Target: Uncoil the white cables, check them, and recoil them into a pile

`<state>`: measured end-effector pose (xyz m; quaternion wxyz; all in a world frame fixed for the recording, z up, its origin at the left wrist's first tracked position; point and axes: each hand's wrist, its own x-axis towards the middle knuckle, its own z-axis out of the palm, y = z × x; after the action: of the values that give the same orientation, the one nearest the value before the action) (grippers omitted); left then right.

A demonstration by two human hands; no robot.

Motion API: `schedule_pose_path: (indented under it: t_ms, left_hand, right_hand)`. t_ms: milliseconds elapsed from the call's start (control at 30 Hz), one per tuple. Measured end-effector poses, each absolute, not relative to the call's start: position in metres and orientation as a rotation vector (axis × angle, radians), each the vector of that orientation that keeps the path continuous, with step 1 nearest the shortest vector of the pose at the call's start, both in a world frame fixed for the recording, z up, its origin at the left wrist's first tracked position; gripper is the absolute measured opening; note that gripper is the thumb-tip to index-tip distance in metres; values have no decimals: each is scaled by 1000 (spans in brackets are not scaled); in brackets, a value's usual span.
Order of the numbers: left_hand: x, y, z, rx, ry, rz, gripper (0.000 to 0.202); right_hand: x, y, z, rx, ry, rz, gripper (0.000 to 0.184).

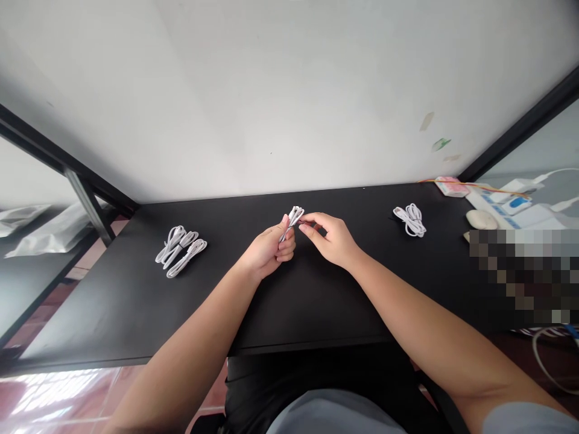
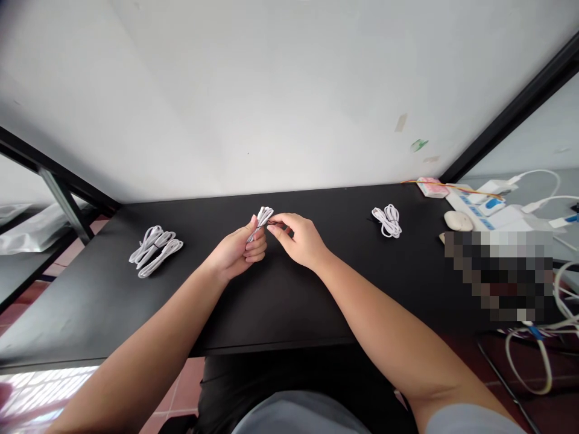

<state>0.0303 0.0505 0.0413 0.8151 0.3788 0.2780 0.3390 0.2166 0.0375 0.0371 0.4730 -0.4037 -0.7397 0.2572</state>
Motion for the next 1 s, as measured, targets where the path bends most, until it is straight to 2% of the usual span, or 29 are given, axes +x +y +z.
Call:
schedule_pose_path:
  t_ms: [267,433,733,1000]
  left_hand:
    - [31,50,41,824,578,711,49]
    - [34,48,40,869,585,747,52]
    - [42,45,32,1062,851,932,55]
    - [47,43,29,1186,953,1061,45]
  right_hand:
    - [214,35,39,-1016,-1750,796,22]
    - [214,38,35,-1081,-1666,954,34]
    - [214,40,29,-1062,-1674,973,21]
    - [215,39,31,-1143,-1744,962,26]
